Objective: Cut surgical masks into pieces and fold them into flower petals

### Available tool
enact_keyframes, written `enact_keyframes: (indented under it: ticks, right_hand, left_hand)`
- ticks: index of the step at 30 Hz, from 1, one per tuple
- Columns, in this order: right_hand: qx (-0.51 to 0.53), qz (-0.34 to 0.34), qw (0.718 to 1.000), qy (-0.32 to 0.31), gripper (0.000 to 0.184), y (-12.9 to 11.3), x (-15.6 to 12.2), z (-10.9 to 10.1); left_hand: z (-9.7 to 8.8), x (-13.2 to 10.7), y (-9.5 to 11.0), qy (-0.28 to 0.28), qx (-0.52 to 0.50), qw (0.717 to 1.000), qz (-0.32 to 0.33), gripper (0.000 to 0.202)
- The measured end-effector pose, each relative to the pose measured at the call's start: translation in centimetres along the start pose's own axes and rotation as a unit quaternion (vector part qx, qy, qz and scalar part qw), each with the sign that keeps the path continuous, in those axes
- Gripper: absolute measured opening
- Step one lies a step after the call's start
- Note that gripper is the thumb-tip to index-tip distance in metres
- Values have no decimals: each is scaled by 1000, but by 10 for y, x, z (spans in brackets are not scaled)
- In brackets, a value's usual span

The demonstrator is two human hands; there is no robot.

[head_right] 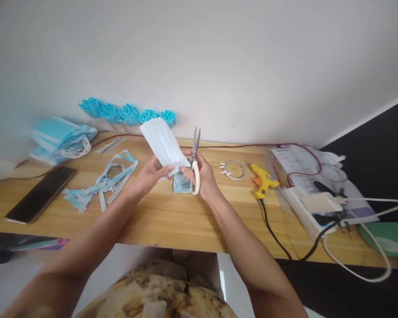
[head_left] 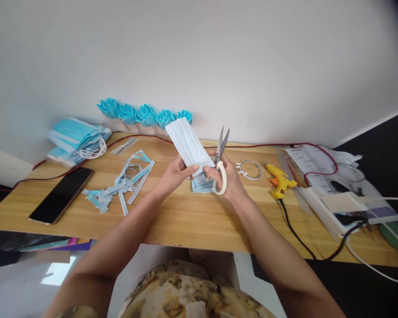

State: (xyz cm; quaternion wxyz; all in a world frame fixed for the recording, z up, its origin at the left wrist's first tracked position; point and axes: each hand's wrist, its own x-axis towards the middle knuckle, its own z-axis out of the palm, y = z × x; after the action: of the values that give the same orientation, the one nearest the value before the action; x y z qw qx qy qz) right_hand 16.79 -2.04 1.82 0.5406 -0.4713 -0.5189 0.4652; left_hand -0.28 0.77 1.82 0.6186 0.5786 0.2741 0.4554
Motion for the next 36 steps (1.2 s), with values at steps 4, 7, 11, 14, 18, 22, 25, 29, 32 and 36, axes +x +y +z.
enact_keyframes:
  ticks: [4, 7, 11, 14, 18, 22, 25, 29, 32, 36]
  right_hand:
    - [9, -5, 1000, 3, 45, -1, 0, -2]
    - [8, -19, 1000, 18, 42, -1, 0, -2]
    - [7, -22, 999, 30, 40, 0, -1, -2]
    - [13, -12, 999, 36, 42, -1, -1, -1]
    - [38, 3, 998, 44, 45, -4, -1, 1]
    - [80, 20, 996, 44, 48, -5, 0, 0]
    - [68, 14, 997, 23, 46, -3, 1, -3]
    - [68, 4, 998, 8, 43, -1, 1, -6]
    - [78, 18, 997, -21, 44, -1, 0, -5]
    - [44, 13, 998, -46, 42, -1, -1, -1]
  left_hand:
    - [-2, 1, 0, 12, 19, 1000, 4, 38]
    - [-3, 1, 2, 8, 57, 998, -10, 35]
    - [-2, 1, 4, 4, 66, 998, -18, 35]
    - [-1, 1, 5, 9, 55, 998, -11, 37]
    - [-2, 1, 7, 9, 53, 999, -3, 39]
    - [-7, 1, 7, 8, 21, 1000, 17, 50]
    - [-10, 0, 5, -8, 19, 1000, 0, 49]
    - [-11, 0, 3, 3, 39, 999, -29, 41]
    - [-8, -1, 4, -6, 35, 999, -35, 41]
    - [-2, -1, 6, -31, 44, 998, -23, 37]
